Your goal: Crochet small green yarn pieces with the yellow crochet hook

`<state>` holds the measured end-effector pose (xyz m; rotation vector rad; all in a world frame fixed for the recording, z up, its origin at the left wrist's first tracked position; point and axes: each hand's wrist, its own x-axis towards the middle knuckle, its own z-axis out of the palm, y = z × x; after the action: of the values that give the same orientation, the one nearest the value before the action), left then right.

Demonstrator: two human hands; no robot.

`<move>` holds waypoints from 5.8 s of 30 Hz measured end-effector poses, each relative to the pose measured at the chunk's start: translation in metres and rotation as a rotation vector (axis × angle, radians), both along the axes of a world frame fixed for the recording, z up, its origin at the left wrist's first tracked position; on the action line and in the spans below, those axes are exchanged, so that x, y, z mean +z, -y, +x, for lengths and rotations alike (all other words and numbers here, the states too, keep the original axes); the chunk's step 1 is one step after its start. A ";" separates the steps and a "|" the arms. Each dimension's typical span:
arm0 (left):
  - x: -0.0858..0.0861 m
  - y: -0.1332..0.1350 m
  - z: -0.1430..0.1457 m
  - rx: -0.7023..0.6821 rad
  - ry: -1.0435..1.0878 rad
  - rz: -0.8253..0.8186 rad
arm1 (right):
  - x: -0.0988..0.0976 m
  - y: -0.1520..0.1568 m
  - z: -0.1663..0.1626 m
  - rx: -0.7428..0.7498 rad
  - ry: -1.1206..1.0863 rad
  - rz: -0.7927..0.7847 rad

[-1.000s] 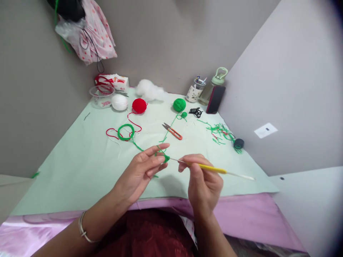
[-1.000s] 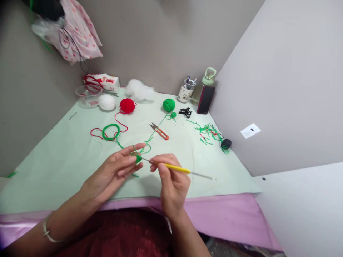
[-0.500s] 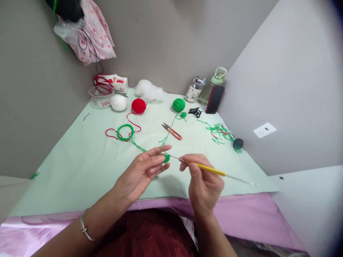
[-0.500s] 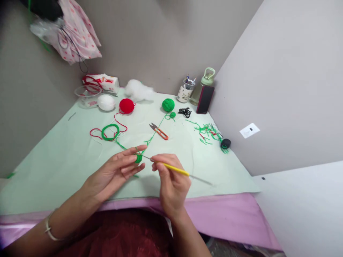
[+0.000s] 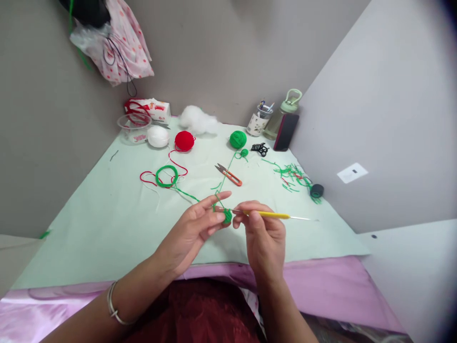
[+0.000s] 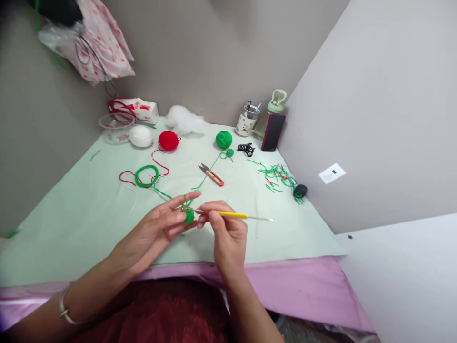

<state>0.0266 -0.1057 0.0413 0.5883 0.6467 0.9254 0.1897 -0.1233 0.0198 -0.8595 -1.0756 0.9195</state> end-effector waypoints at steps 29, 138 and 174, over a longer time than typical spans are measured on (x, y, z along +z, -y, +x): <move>-0.005 0.006 -0.003 0.180 -0.367 0.328 | 0.004 0.014 0.000 -0.143 0.432 0.207; -0.004 0.009 0.002 0.185 -0.324 0.275 | -0.011 0.016 0.001 -0.270 0.800 0.494; -0.002 0.004 0.001 0.093 -0.204 0.179 | 0.000 0.000 0.004 0.032 -0.022 -0.037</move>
<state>0.0273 -0.1092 0.0397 0.8252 0.7846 1.0249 0.1935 -0.1231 0.0195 -0.8634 -1.0588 0.9760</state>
